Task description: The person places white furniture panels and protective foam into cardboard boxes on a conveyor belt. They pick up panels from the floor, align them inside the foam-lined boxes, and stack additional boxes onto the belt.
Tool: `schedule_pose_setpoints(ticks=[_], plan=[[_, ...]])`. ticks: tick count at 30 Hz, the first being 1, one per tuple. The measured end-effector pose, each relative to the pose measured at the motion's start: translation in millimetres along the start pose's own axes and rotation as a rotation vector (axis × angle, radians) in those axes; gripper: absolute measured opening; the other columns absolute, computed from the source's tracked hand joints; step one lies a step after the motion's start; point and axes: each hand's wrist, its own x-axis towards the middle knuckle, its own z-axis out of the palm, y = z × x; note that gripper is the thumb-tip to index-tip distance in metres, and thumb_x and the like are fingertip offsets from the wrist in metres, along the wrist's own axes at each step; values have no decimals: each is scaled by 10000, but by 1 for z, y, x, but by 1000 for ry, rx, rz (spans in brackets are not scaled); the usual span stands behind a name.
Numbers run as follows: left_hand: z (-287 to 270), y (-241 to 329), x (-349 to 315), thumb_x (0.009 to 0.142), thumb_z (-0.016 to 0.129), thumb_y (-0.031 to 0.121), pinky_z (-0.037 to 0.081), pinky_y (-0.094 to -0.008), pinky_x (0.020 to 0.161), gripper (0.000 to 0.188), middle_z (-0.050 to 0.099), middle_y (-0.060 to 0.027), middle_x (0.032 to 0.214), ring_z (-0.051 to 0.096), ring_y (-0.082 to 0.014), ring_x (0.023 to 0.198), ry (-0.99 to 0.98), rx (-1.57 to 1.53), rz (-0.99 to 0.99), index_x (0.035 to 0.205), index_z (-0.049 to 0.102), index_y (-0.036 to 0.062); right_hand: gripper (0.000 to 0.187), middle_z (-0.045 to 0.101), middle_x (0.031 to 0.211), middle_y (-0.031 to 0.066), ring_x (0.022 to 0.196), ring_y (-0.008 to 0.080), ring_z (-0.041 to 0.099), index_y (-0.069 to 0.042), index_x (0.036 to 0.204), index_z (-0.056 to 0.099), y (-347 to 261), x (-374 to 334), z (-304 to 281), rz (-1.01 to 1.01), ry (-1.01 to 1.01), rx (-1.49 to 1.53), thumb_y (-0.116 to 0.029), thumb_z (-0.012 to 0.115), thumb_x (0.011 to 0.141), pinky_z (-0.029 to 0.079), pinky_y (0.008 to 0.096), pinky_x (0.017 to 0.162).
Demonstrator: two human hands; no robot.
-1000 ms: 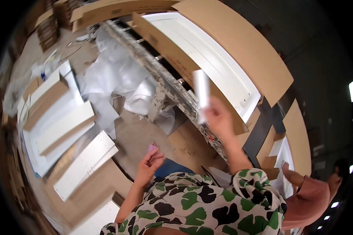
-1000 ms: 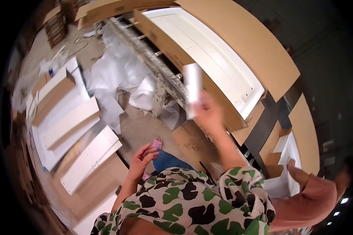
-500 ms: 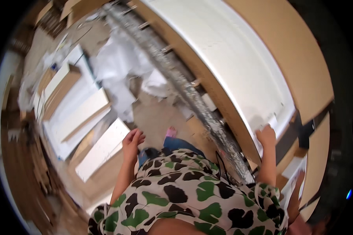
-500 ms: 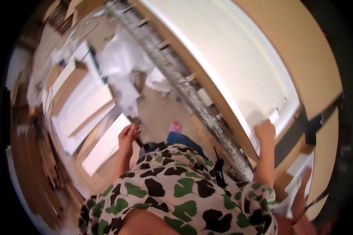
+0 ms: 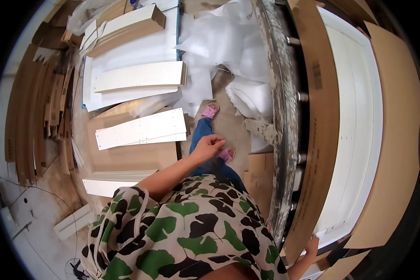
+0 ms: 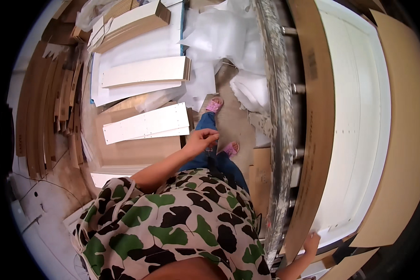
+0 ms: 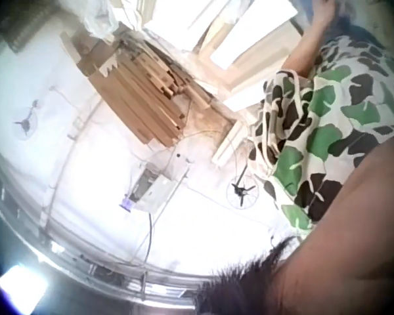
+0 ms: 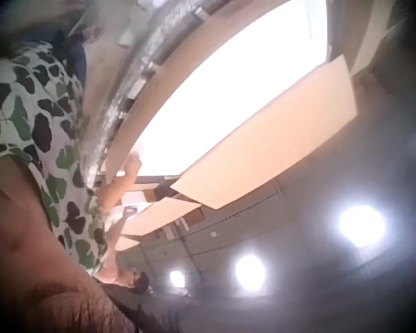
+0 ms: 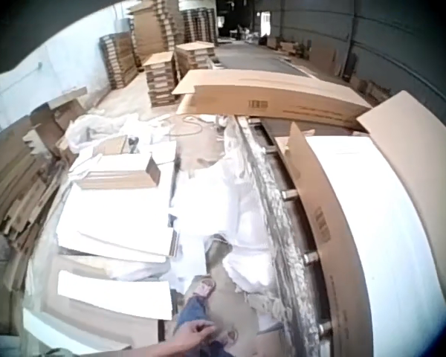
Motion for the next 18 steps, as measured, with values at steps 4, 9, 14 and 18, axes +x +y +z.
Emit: schedule_pose_setpoints(ticks=[4,9,14,18], plan=[[-47,-30,83,853,596,214,446,-219,579,217,607,-14,742,544,-79,636,7,123,41,956,626,25,352,577,1063,253,969,347,565,73,1074,551,-34,15,-59,107,301,139,-200,512,856,451,373,798],[-113,-47,202,768,622,308,490,-343,644,252,645,-125,735,636,-238,706,162,393,17,855,673,77,267,583,1068,156,974,261,558,45,1068,550,-400,44,-176,-207,572,667,-99,514,847,440,333,808],[-193,-24,310,754,555,356,481,-413,740,306,637,-177,821,612,-333,817,314,608,-114,810,666,76,291,563,1062,175,988,321,542,-10,1076,553,-584,113,-80,-951,104,274,18,558,787,432,370,849],[-233,-8,421,805,518,341,464,-440,721,322,625,-195,821,595,-364,800,244,714,26,831,642,45,225,600,951,173,786,239,597,-15,1033,576,-625,141,-8,-682,-333,532,-75,587,817,488,320,684]])
